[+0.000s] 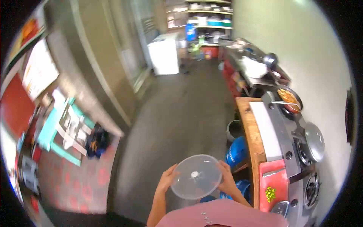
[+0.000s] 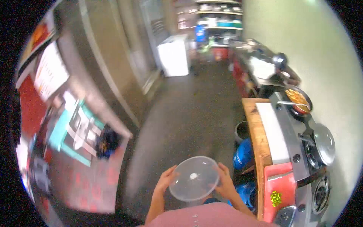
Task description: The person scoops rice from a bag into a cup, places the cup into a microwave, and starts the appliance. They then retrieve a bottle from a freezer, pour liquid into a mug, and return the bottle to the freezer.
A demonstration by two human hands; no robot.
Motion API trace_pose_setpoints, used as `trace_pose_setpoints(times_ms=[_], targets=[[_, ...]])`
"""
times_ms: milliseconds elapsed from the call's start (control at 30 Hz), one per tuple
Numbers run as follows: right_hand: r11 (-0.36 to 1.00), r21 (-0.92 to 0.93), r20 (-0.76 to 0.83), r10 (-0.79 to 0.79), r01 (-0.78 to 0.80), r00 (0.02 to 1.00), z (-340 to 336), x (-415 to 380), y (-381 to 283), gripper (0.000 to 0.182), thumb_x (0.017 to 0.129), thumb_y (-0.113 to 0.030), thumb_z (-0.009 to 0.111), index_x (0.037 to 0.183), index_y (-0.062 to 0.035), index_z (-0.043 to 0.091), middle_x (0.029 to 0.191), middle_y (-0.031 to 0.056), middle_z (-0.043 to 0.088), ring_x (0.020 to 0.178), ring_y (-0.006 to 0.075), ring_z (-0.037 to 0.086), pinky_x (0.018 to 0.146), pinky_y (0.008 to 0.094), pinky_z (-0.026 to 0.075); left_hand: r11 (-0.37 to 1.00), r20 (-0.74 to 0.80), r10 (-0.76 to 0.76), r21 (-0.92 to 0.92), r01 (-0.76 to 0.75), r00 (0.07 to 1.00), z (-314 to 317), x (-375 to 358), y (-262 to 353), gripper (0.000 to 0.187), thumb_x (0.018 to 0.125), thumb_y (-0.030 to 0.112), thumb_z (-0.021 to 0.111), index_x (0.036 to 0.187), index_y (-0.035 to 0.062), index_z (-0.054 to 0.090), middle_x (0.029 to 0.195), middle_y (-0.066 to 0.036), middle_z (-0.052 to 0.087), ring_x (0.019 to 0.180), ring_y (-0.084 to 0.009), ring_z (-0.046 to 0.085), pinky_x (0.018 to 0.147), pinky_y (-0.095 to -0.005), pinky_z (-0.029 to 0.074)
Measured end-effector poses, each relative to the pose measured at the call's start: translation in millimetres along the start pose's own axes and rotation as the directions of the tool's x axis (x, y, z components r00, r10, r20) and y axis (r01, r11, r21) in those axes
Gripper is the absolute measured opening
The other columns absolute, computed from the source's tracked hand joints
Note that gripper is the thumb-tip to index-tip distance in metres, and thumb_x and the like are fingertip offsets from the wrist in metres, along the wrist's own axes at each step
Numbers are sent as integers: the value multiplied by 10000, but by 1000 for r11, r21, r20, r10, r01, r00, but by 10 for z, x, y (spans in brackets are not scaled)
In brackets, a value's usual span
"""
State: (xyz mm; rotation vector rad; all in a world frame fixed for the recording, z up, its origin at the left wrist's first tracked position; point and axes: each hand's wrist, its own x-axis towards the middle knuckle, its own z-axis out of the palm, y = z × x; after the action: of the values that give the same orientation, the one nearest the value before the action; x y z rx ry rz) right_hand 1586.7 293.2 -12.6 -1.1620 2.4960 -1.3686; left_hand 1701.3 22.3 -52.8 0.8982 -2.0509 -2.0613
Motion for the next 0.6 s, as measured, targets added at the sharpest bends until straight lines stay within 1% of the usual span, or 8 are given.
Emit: trace_pose_setpoints(times_ms=[67, 133, 233, 300, 367, 467, 567, 600], targets=[[999, 15, 37, -42, 42, 998, -70, 779, 201, 763, 692, -270, 777, 1344, -105, 417, 1428, 199, 297, 1271, 386, 384, 1020, 450, 381, 999, -36, -7, -31, 6, 999, -57, 724, 404, 472, 834, 182, 628, 1276, 48, 532, 1043, -85, 645, 831, -144, 596, 675, -288, 485], [998, 58, 50, -14, 11, 999, -205, 1538, 271, 740, 692, -263, 780, 1325, -105, 430, 1435, 189, 294, 1272, 383, 387, 1022, 449, 381, 998, -91, -6, -63, 0, 996, -159, 1276, 721, 433, 833, 188, 628, 1231, 33, 557, 1010, -90, 649, 811, -131, 597, 664, -277, 487], [986, 167, 69, -27, 15, 997, -161, 2557, 487, 696, 708, -245, 784, 1297, -106, 440, 1422, 180, 318, 1272, 343, 385, 1002, 414, 395, 997, 14, 35, -74, -34, 999, -436, 2010, 1385, 423, 836, 223, 615, 1197, 10, 555, 1035, -96, 643, 831, -154, 613, 667, -277, 485], [959, 282, 75, 19, -40, 997, -46, 3186, 682, 676, 724, -243, 784, 1285, -93, 436, 1387, 177, 365, 1245, 309, 417, 967, 391, 420, 967, -160, 211, -108, -230, 964, -651, 2651, 1225, 465, 842, 251, 595, 1227, 1, 520, 1091, -102, 623, 890, -190, 622, 693, -296, 486], [889, 434, 98, 115, -147, 989, 216, 3752, 872, 671, 740, -254, 779, 1278, -67, 423, 1333, 175, 433, 1190, 279, 482, 918, 377, 457, 897, -94, 76, -429, -109, 993, -819, 2987, 1466, 519, 831, 264, 590, 1255, -18, 487, 1158, -104, 587, 934, -209, 611, 763, -320, 483], [813, 527, 197, 166, -247, 966, 596, 4675, 1205, 673, 777, -356, 740, 1267, -23, 422, 1171, 158, 558, 1023, 235, 572, 843, 363, 490, 952, -115, 157, -245, -181, 981, -1110, 3724, 1637, 537, 826, 184, 613, 1300, -9, 449, 1231, -113, 537, 1008, -210, 573, 817, -329, 474], [796, 484, 288, 247, -363, 925, 864, 5591, 1414, 675, 815, -310, 721, 1311, -43, 348, 1127, 145, 582, 1009, 217, 590, 807, 358, 507, 969, -202, 248, 62, -240, 948, -1202, 4521, 2008, 551, 807, 71, 632, 1318, 25, 431, 1248, -101, 503, 1066, -222, 532, 842, -322, 468], [787, 479, 297, 272, -389, 915, 975, 5909, 1489, 666, 826, -308, 709, 1315, -43, 343, 1141, 147, 573, 1008, 215, 589, 809, 356, 507, 966, -198, 257, 50, -252, 946, -1310, 4859, 2058, 553, 801, 43, 632, 1315, 36, 429, 1243, -103, 497, 1078, -228, 522, 846, -324, 468]])
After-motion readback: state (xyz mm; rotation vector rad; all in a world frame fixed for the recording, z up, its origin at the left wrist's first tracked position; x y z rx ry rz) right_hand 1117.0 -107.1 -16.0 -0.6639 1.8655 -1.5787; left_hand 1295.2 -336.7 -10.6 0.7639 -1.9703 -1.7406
